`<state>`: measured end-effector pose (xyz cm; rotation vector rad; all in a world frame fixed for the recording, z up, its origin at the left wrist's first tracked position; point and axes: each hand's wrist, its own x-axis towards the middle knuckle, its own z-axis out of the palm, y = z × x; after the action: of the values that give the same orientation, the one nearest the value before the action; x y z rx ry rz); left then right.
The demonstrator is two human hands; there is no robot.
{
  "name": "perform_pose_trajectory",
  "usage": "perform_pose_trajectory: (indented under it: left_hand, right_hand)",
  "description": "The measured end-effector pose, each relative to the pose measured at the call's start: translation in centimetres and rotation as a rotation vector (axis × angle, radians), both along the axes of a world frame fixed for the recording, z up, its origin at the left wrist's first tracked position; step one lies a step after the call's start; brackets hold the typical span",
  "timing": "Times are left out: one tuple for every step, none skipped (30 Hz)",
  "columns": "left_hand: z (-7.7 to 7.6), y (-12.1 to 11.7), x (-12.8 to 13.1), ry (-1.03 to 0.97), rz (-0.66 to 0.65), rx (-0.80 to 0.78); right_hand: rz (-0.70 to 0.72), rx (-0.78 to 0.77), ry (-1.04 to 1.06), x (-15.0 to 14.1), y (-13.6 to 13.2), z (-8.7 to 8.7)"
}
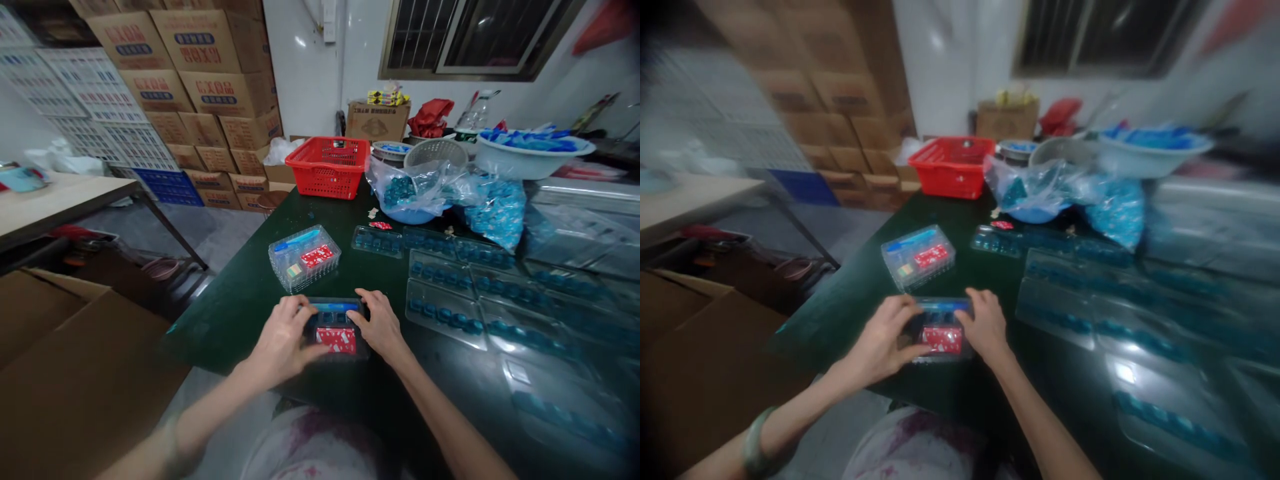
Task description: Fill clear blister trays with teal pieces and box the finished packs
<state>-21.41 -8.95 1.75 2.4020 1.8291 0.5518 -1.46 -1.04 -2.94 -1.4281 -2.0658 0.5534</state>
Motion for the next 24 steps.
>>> perform_pose_trajectory:
  left_hand:
    - [0.1, 0.4, 0.3, -0.010, -0.101, -0.032]
    - [0.1, 0.9, 0.6, -0.007, -0.170, -0.065]
    - [0.1, 1.3, 0.8, 0.010, -0.209, -0.096]
    - [0.1, 1.7, 0.9, 0.035, -0.224, -0.122]
    - [0.1, 2.0, 1.0, 0.061, -0.225, -0.144]
    - [0.2, 2.1, 0.9, 0.087, -0.221, -0.160]
    - [0.4, 2.0, 0.8, 0.111, -0.214, -0.170]
    - [0.6, 1.8, 0.5, 0.133, -0.206, -0.173]
    - [0.9, 1.4, 0.2, 0.149, -0.196, -0.171]
    - [1.2, 1.0, -0.4, 0.159, -0.183, -0.165]
    - [1.5, 0.4, -1.1, 0.167, -0.171, -0.164]
    - [1.8, -0.1, -1.9, 0.174, -0.156, -0.166]
    - [2.1, -0.6, -3.0, 0.181, -0.136, -0.169]
    - [2.3, -1.1, -4.1, 0.193, -0.114, -0.175]
    - [2.4, -1.5, -5.4, 0.209, -0.080, -0.173]
    - [2.5, -1.7, -6.8, 0.230, -0.044, -0.172]
    - [2.6, -1.9, -8.2, 0.254, -0.009, -0.170]
    - [2.6, -2.0, -9.5, 0.275, 0.021, -0.175]
    - [2.7, -1.9, -10.7, 0.294, 0.044, -0.191]
    - [2.8, -1.8, -11.8, 0.308, 0.062, -0.214]
    - [3.0, -1.5, -12.6, 0.315, 0.072, -0.238]
    - [3.2, -1.1, -13.1, 0.316, 0.081, -0.255]
    - [3.5, -0.5, -13.3, 0.312, 0.092, -0.251]
    - [3.8, 0.3, -13.2, 0.304, 0.105, -0.221]
  right_hand:
    - [-0.001, 0.005, 0.009, 0.0, 0.0, -0.1]
    - [0.000, 0.008, 0.019, 0.1, 0.1, -0.2]
    - [0.004, 0.009, 0.030, 0.2, 0.1, -0.3]
    - [0.011, 0.009, 0.042, 0.3, 0.1, -0.4]
    - [0.023, 0.005, 0.056, 0.4, 0.1, -0.5]
    - [0.035, -0.004, 0.072, 0.5, 0.2, -0.5]
    - [0.045, -0.019, 0.094, 0.6, 0.3, -0.5]
    - [0.051, -0.037, 0.120, 0.7, 0.4, -0.4]
    - [0.054, -0.058, 0.149, 0.7, 0.5, -0.3]
    - [0.053, -0.074, 0.178, 0.6, 0.7, -0.1]
    - [0.052, -0.079, 0.203, 0.3, 1.0, 0.2]
    - [0.055, -0.070, 0.222, 0.0, 1.3, 0.6]
    - [0.065, -0.047, 0.230, -0.4, 1.6, 1.0]
    - [0.076, -0.015, 0.225, -0.9, 1.9, 1.5]
    - [0.086, 0.018, 0.211, -1.5, 2.4, 2.0]
    - [0.091, 0.046, 0.193, -2.2, 2.9, 2.5]
    - [0.086, 0.064, 0.174, -2.8, 3.5, 2.9]
    - [0.069, 0.072, 0.159, -3.5, 4.2, 3.2]
    - [0.040, 0.071, 0.148, -4.0, 5.0, 3.4]
    - [0.005, 0.064, 0.141, -4.6, 5.8, 3.5]
    - [-0.033, 0.055, 0.134, -5.0, 6.7, 3.6]
    - [-0.071, 0.043, 0.123, -5.4, 7.7, 3.6]
    - [-0.103, 0.030, 0.110, -5.7, 8.5, 3.6]
    - [-0.127, 0.015, 0.095, -6.0, 9.3, 3.6]
